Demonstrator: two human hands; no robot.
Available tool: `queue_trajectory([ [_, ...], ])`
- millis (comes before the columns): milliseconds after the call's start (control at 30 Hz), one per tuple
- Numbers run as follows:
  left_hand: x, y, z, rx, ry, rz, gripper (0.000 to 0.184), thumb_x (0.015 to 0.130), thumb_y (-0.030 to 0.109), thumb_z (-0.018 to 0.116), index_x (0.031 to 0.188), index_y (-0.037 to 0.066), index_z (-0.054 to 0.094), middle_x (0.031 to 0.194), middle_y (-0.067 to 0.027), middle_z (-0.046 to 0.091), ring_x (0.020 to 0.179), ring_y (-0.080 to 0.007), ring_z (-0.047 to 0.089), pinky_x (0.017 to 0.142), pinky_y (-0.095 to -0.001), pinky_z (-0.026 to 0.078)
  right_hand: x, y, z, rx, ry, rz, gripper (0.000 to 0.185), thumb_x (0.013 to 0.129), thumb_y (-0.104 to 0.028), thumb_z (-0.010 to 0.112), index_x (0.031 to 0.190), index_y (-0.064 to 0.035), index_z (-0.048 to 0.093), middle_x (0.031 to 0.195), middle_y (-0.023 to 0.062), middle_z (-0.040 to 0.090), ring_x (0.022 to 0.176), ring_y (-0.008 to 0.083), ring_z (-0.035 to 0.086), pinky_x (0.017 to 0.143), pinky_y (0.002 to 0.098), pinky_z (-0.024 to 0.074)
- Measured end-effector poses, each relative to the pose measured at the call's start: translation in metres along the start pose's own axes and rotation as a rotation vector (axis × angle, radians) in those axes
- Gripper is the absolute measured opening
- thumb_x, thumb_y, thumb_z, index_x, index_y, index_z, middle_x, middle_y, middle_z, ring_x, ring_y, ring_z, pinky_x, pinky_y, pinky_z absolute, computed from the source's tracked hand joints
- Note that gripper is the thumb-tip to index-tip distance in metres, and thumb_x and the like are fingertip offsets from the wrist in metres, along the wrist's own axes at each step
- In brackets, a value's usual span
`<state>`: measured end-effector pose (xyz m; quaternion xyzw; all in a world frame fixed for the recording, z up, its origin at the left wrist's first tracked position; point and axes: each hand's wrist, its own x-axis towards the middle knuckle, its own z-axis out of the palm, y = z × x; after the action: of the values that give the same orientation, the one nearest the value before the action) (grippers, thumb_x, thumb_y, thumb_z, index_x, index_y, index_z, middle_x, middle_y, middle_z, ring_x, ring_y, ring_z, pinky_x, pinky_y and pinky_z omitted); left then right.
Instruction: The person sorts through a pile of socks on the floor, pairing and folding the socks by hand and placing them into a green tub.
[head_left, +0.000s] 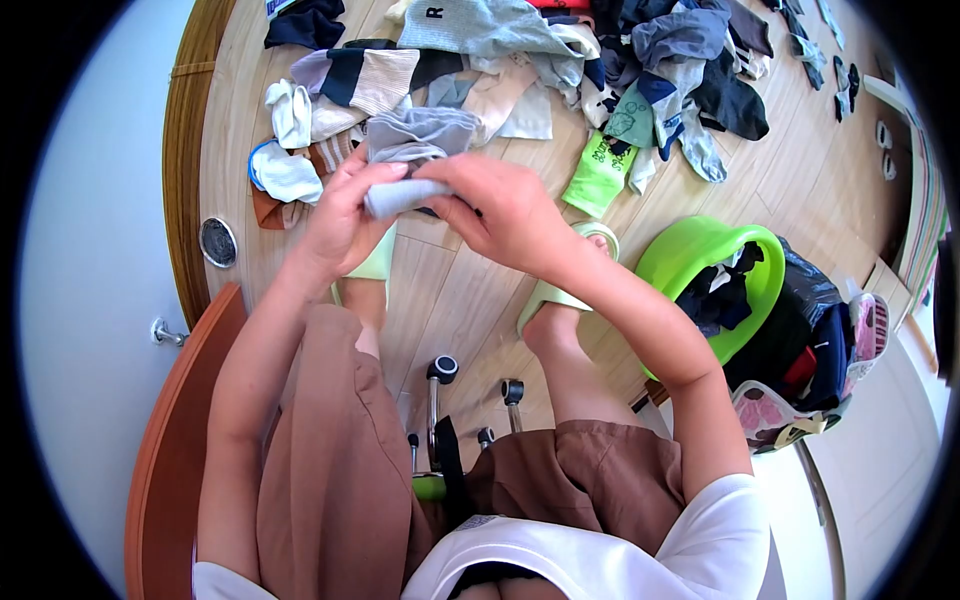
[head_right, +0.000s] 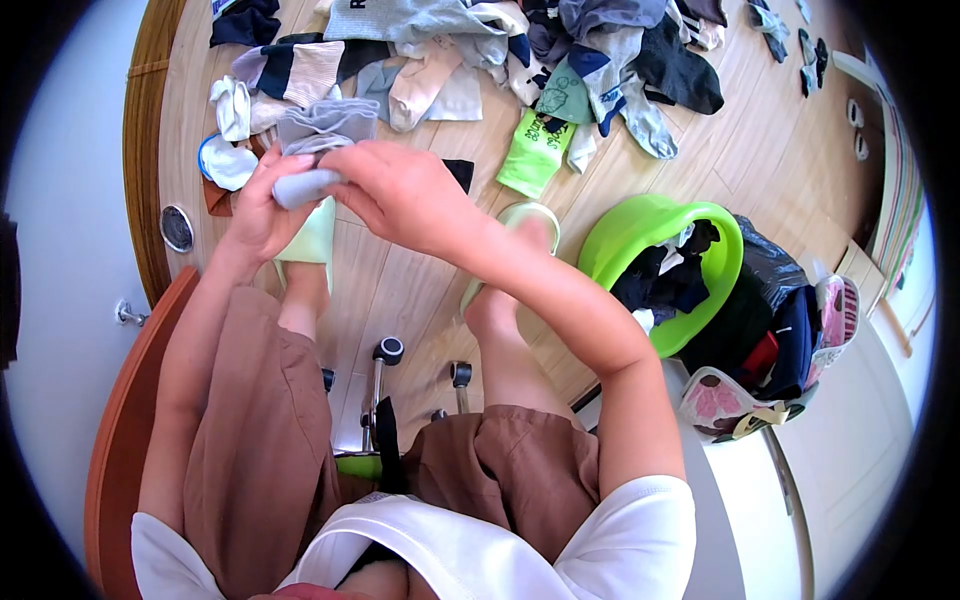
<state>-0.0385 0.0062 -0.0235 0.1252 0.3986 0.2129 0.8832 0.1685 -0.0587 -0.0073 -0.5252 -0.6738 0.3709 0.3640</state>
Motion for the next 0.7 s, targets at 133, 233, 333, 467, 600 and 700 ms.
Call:
queue_trajectory([
  [133, -0.005, 0.012, 0.016, -0.220, -0.188, -0.046, 0.059, 0.093, 0.019, 0.061, 0.147, 0.007, 0.041, 0.138, -0.0113, 0.055, 0.126, -0.0204, 0.056, 0.106, -0.0403, 0.045, 0.006, -0.005, 0.004, 0.148, 0.105, 0.207, 0.027, 0.084, -0.016, 0.078, 0.104, -0.0047, 0.063, 0.085, 0.0140, 0.067, 0.075, 0.0293, 0.068, 0.065, 0.0361, 0.0545],
  [233, -0.006, 0.011, 0.019, 0.044, -0.344, 0.094, 0.067, 0.092, 0.016, 0.064, 0.152, 0.008, 0.035, 0.142, -0.0101, 0.052, 0.130, -0.0213, 0.053, 0.108, -0.0390, 0.045, 0.011, -0.006, 0.004, 0.119, 0.217, 0.299, 0.039, 0.079, -0.023, 0.083, 0.106, -0.0022, 0.063, 0.085, 0.0144, 0.068, 0.075, 0.0291, 0.069, 0.065, 0.0367, 0.0546],
  [333, -0.007, 0.011, 0.018, 0.256, -0.200, 0.077, 0.067, 0.092, 0.008, 0.063, 0.153, 0.008, 0.034, 0.144, -0.0090, 0.049, 0.130, -0.0210, 0.053, 0.109, -0.0382, 0.044, 0.020, -0.002, 0.001, -0.088, 0.389, 0.227, 0.050, 0.074, -0.029, 0.087, 0.109, -0.0005, 0.064, 0.092, 0.0114, 0.071, 0.077, 0.0218, 0.068, 0.068, 0.0342, 0.0544],
  [467, -0.005, 0.008, 0.020, 0.279, -0.164, 0.099, 0.070, 0.092, 0.004, 0.063, 0.154, 0.008, 0.030, 0.139, -0.0125, 0.053, 0.129, -0.0229, 0.055, 0.107, -0.0410, 0.047, 0.020, 0.019, -0.005, 0.052, 0.191, 0.201, 0.054, 0.072, -0.030, 0.088, 0.111, 0.0005, 0.066, 0.097, 0.0096, 0.072, 0.084, 0.0208, 0.069, 0.077, 0.0337, 0.0547],
  [600, 0.001, 0.002, 0.020, 0.299, -0.009, 0.083, 0.060, 0.095, 0.002, 0.063, 0.149, 0.005, 0.037, 0.132, -0.0117, 0.056, 0.120, -0.0199, 0.059, 0.097, -0.0338, 0.054, 0.021, 0.004, -0.017, 0.249, -0.029, 0.533, 0.047, 0.073, -0.025, 0.085, 0.110, 0.0003, 0.068, 0.102, 0.0120, 0.072, 0.093, 0.0226, 0.069, 0.080, 0.0328, 0.0544],
  [700, 0.006, -0.007, 0.021, 0.280, 0.217, 0.038, 0.045, 0.097, 0.004, 0.062, 0.138, 0.000, 0.045, 0.123, -0.0121, 0.061, 0.111, -0.0206, 0.064, 0.090, -0.0343, 0.058, 0.016, 0.009, -0.008, -0.025, 0.150, 0.300, 0.041, 0.074, -0.021, 0.083, 0.107, -0.0008, 0.069, 0.101, 0.0131, 0.071, 0.093, 0.0242, 0.069, 0.079, 0.0334, 0.0550],
])
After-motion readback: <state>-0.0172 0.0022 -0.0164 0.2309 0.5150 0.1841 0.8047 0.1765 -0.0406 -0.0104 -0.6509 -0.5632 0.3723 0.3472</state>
